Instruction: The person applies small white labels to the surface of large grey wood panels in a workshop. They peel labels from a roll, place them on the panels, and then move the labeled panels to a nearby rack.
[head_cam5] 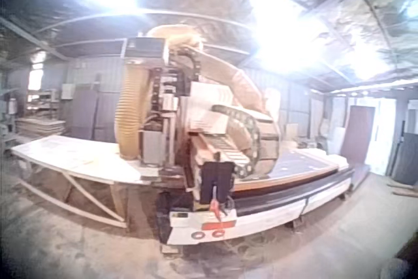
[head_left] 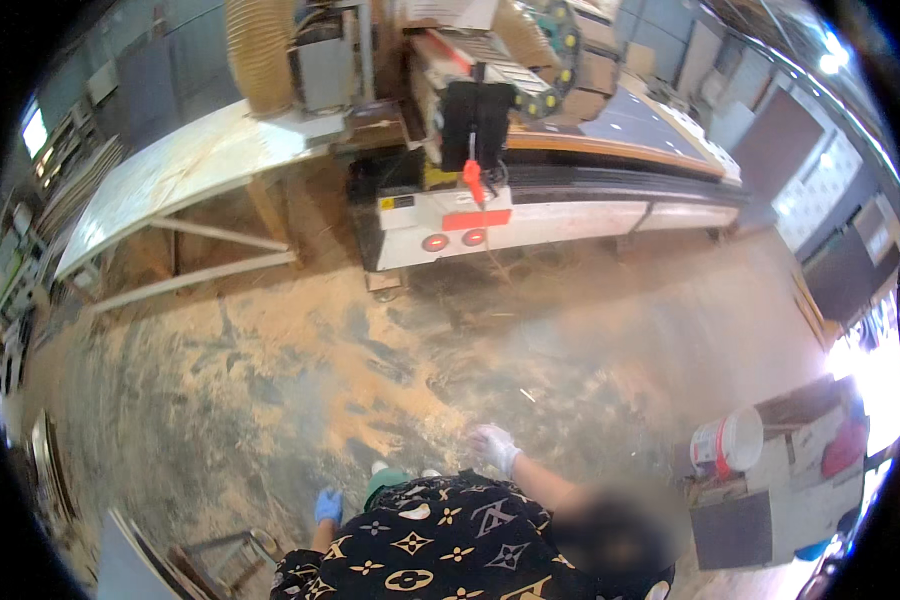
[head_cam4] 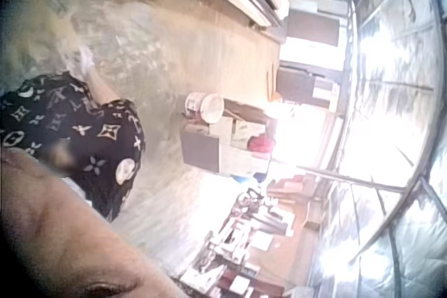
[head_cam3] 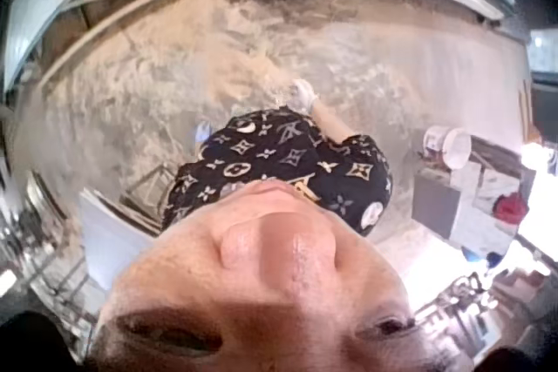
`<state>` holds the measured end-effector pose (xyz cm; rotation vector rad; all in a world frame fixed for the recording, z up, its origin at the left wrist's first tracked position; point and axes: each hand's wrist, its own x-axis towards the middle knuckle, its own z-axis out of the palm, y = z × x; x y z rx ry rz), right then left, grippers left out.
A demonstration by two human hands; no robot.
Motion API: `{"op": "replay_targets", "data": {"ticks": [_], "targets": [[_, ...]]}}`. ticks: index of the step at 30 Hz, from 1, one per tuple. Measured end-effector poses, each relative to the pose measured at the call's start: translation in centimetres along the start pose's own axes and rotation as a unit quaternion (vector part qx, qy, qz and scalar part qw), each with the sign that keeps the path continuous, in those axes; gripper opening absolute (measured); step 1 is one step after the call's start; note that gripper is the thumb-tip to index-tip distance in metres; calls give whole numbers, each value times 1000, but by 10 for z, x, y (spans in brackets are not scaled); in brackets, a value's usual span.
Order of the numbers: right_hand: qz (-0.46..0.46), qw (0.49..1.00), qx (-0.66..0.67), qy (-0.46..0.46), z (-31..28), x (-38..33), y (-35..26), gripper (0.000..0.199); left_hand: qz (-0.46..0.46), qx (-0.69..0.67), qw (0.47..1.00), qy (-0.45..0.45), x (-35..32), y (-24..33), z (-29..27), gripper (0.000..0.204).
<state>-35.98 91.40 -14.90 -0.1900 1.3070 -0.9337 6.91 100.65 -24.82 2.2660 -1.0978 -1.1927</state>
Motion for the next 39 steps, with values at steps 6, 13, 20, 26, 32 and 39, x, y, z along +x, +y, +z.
{"op": "replay_targets", "data": {"ticks": [6,13,20,26,32,39], "targets": [[-24,982,132,129,-45,16,9,14,-69,21,995,-69,94,-24,4,38],[-133,972,12,194,-21,88,26,13,33,14,999,-31,182,74,-40,36],[-260,881,-356,176,-6,127,54,26,121,-96,982,-105,261,131,-61,41],[-89,858,-407,300,-60,99,98,28,86,77,983,-141,254,153,-41,44],[-65,578,-801,143,-113,82,82,19,109,58,978,-168,258,190,8,42],[-328,652,-658,187,-168,122,-10,12,139,95,966,-198,257,265,81,38]]}}
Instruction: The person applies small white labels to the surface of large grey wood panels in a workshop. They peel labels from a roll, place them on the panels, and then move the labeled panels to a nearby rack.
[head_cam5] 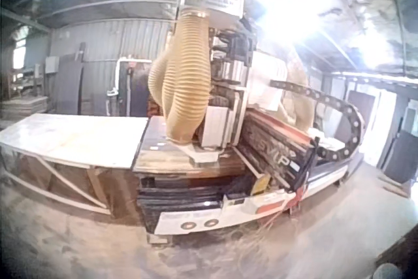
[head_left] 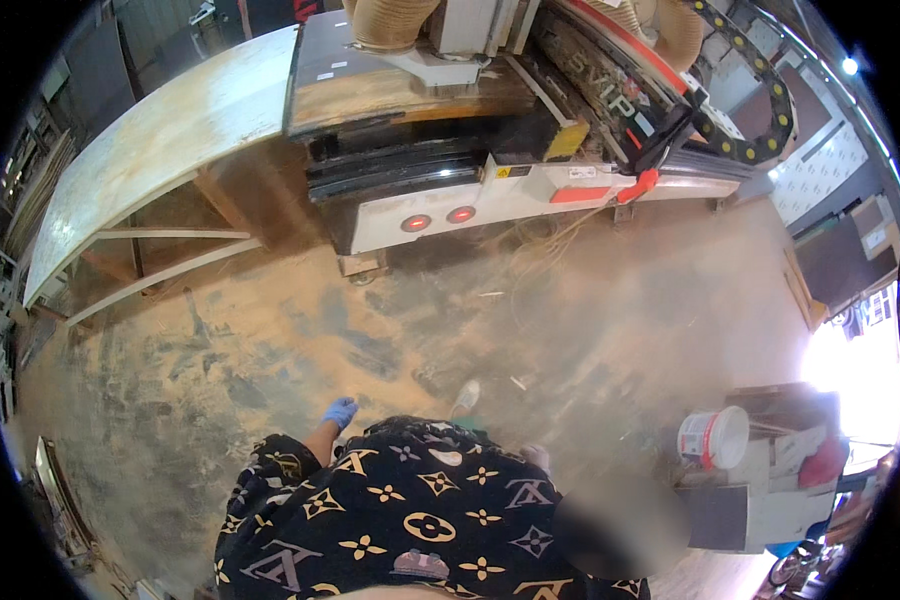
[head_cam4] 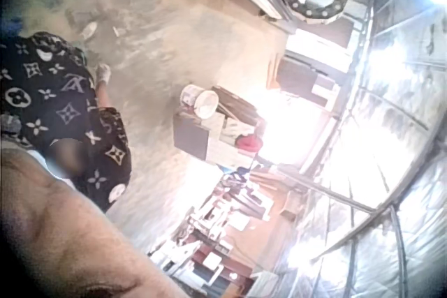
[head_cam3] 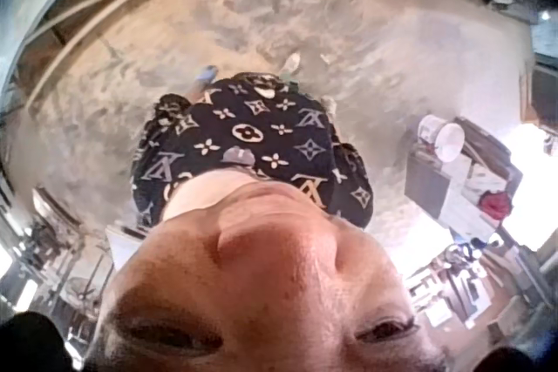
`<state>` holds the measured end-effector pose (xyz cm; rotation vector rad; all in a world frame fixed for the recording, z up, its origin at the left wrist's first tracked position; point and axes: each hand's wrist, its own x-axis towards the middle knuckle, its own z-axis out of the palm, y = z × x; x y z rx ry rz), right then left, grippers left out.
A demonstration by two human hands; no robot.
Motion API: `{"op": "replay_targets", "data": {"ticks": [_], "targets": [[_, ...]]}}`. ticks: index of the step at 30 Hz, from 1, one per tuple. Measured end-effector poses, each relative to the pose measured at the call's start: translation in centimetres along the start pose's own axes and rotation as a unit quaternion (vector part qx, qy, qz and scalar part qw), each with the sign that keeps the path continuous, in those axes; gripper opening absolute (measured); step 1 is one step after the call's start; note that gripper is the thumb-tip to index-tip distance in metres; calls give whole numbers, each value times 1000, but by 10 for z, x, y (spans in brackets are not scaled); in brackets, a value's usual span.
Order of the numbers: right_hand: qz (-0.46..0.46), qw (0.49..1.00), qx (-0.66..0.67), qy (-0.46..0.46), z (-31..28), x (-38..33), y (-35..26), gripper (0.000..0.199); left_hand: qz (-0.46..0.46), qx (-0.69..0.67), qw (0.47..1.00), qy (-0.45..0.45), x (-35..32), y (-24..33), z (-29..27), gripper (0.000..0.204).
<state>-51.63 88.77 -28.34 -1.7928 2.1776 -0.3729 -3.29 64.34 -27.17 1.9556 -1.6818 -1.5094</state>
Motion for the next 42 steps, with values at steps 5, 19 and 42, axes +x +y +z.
{"op": "replay_targets", "data": {"ticks": [5,19,42], "targets": [[174,982,26,-73,-62,89,35,16,19,-69,997,12,63,64,33,40],[403,812,421,22,-107,252,55,22,34,36,997,-64,210,257,53,54],[511,710,473,100,0,534,-97,29,211,258,895,297,700,584,-278,49]]}}
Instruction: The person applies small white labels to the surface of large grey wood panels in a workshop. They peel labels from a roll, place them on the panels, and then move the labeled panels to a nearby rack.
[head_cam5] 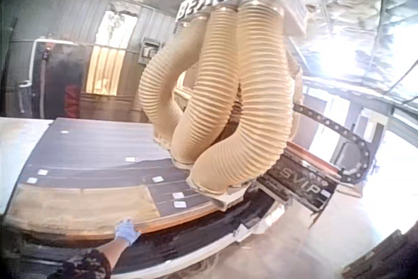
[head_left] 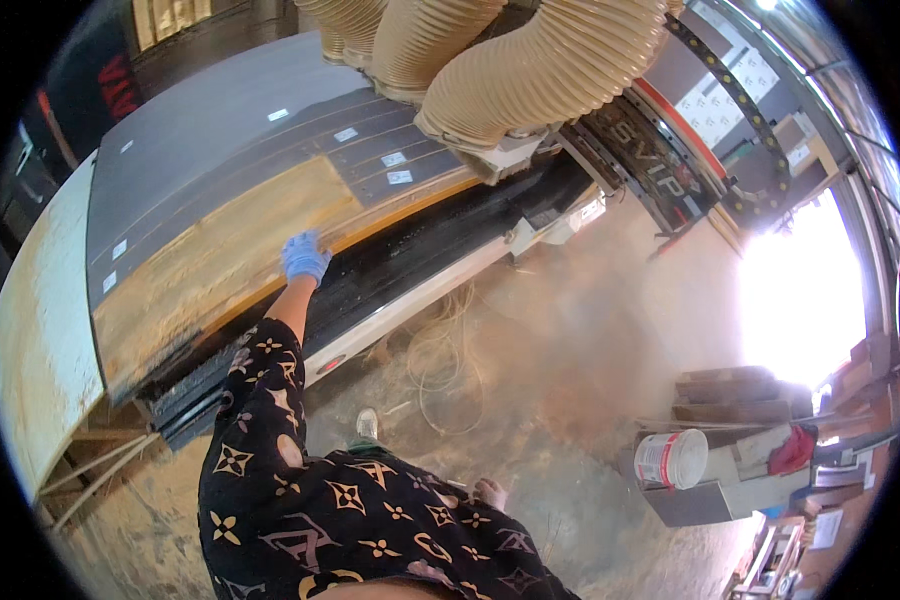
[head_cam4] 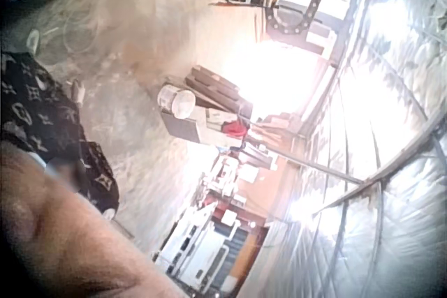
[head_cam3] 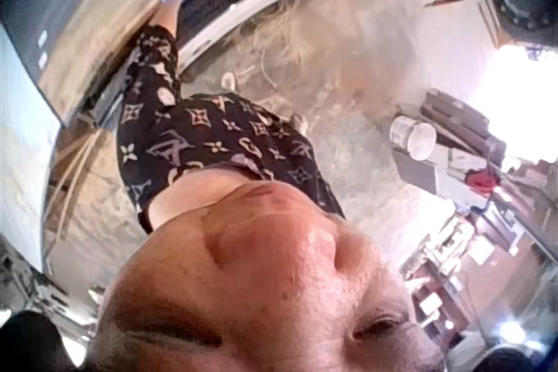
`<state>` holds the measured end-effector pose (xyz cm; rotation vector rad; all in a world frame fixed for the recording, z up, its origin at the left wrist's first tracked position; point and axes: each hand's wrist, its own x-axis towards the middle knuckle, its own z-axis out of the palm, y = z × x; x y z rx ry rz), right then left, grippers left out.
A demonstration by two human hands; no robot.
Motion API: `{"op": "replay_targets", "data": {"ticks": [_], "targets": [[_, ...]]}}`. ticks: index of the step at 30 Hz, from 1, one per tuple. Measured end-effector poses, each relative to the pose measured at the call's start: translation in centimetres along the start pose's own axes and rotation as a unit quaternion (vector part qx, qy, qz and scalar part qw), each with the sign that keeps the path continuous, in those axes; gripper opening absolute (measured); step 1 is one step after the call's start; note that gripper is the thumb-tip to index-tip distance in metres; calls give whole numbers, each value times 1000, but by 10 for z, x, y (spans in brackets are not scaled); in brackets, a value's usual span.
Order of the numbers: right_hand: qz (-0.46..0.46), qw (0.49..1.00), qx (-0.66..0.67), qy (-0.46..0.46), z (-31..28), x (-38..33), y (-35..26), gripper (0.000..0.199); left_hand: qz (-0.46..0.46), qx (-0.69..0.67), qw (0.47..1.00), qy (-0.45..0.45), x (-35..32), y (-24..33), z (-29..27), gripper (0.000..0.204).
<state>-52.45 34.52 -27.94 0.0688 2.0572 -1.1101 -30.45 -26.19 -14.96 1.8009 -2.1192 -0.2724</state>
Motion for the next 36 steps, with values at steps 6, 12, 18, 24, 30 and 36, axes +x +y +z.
{"op": "replay_targets", "data": {"ticks": [6,12,18,24,30,36], "targets": [[108,993,-20,35,11,-30,43,27,9,2,998,-58,35,-28,48,38],[135,991,-5,22,9,-29,94,27,87,-79,992,-50,13,-48,56,27],[-80,965,-249,-11,59,7,90,28,113,-145,974,-133,-43,-26,45,24],[-34,999,-32,13,127,21,15,30,126,-199,946,-223,-98,5,48,27],[-77,989,112,-59,187,11,-125,24,168,-145,931,-288,-149,45,64,37],[-143,976,43,-160,259,51,-255,59,185,-178,907,-335,-201,84,61,50]]}}
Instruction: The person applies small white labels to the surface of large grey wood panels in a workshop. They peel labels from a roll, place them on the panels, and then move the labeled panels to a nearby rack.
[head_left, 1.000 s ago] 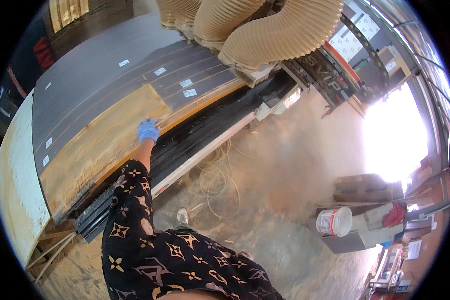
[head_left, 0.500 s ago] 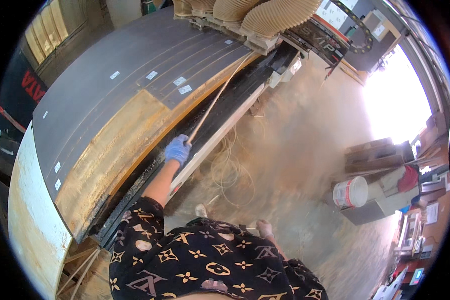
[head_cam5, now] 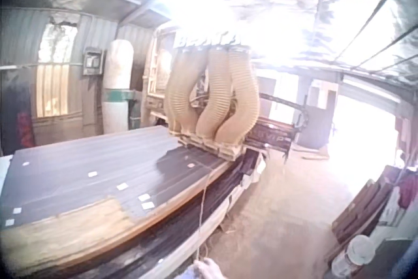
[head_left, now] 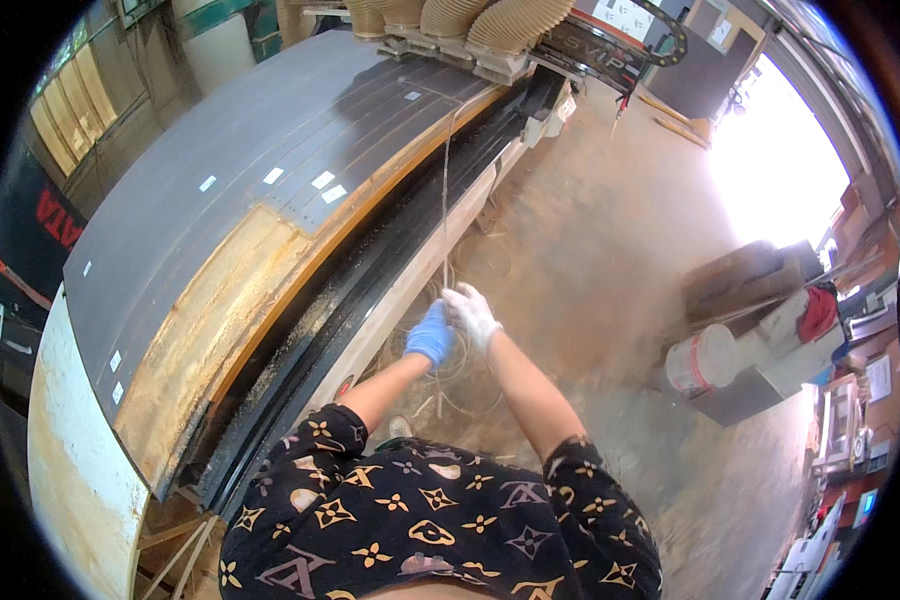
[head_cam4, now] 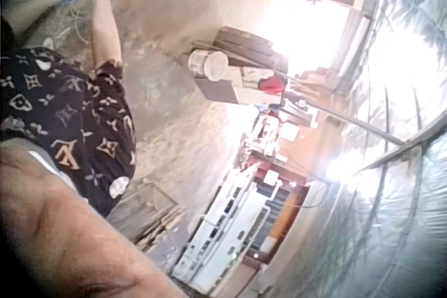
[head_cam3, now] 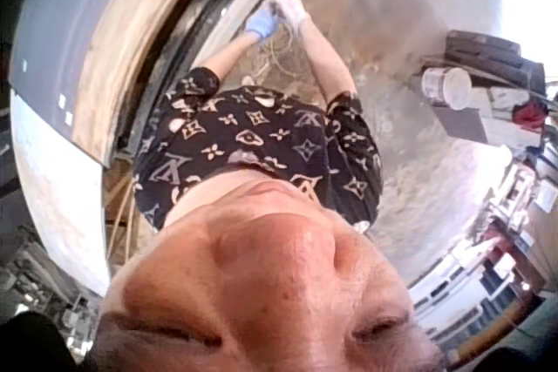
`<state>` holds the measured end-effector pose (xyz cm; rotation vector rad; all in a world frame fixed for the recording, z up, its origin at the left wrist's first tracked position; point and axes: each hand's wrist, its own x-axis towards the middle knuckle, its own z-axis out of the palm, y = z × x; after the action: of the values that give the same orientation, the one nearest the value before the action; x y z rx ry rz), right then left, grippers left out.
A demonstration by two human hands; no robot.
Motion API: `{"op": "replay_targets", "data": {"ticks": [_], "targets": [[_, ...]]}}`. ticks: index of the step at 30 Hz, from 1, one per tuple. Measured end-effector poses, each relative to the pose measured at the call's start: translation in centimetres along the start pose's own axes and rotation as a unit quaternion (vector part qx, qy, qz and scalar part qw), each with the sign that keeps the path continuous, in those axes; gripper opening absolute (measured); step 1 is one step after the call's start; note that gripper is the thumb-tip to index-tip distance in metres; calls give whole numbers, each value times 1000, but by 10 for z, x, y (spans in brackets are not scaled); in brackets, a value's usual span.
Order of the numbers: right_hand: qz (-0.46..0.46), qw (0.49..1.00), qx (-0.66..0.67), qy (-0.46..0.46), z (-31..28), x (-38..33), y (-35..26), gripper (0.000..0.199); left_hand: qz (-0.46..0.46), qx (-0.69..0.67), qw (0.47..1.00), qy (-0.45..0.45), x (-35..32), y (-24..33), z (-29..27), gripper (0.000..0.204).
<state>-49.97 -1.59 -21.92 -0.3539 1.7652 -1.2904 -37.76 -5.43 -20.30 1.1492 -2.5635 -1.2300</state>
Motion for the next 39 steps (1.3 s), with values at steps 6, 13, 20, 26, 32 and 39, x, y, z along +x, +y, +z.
{"op": "replay_targets", "data": {"ticks": [6,13,20,26,32,39], "targets": [[-107,954,-257,108,-31,32,9,29,23,-70,996,-54,-11,38,15,74],[-120,843,-491,185,-200,-29,20,30,49,-150,986,-49,-58,-20,45,78],[-18,880,-343,328,-282,-220,187,30,-24,-129,991,-39,-81,-145,65,63],[183,857,-72,477,-263,-394,311,21,-316,-298,891,-131,-100,-195,129,50],[190,775,93,596,-280,-449,376,19,-262,-259,914,-171,-87,-167,164,55],[72,661,-216,715,-492,-402,285,36,-125,-74,987,-70,-80,-106,102,60]]}}
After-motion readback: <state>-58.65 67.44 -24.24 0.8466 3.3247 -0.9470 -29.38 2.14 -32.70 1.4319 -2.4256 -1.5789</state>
